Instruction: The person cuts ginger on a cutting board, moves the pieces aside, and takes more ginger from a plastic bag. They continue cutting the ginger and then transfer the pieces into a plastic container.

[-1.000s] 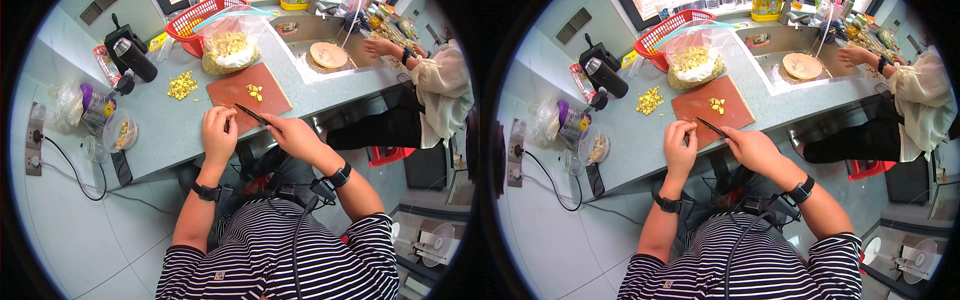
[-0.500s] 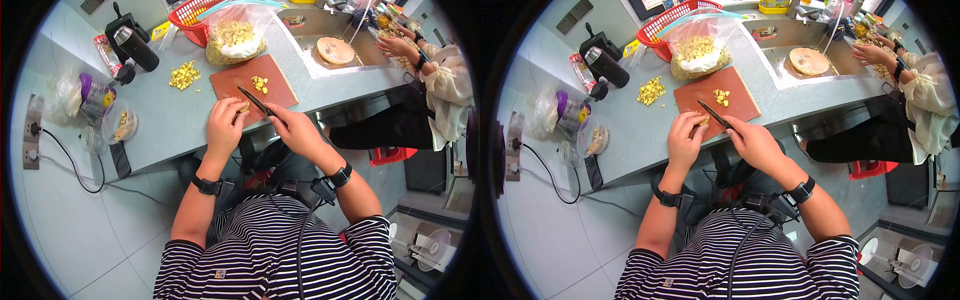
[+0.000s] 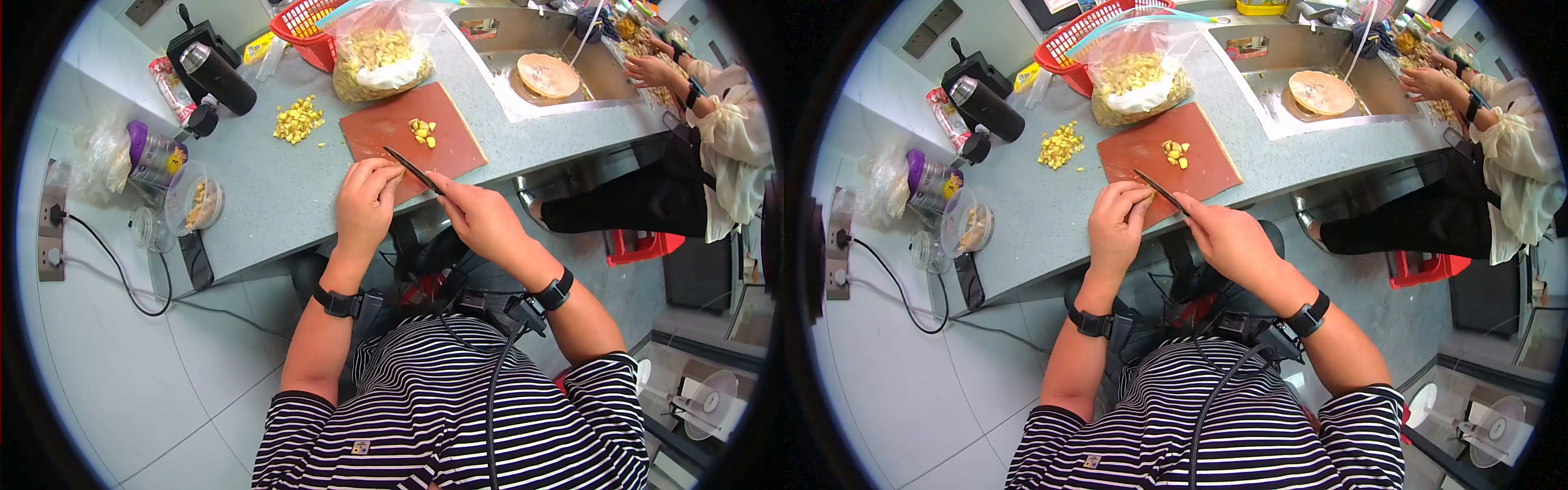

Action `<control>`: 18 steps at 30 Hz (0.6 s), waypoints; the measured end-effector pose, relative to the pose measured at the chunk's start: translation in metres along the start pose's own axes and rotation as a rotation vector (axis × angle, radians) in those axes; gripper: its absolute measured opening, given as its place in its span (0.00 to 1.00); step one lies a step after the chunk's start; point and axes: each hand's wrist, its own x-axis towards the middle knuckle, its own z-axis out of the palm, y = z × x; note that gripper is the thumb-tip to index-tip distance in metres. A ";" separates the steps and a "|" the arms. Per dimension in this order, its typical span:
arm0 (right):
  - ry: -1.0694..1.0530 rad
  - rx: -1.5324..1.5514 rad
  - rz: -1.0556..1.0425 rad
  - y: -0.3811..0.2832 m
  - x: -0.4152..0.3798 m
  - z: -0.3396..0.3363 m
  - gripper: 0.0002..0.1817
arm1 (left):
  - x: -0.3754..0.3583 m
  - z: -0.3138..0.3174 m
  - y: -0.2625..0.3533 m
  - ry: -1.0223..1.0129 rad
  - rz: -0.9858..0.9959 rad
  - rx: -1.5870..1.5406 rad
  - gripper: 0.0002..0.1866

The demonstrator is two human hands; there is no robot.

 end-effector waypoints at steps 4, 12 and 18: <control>-0.004 -0.076 -0.007 -0.001 0.000 -0.001 0.25 | 0.000 0.001 0.000 -0.008 0.008 0.008 0.09; -0.083 -0.209 0.035 -0.012 0.007 -0.006 0.25 | 0.002 -0.001 0.001 -0.015 0.039 0.024 0.10; -0.072 -0.328 -0.030 -0.011 0.022 0.015 0.28 | 0.002 0.000 0.001 -0.008 0.045 0.035 0.10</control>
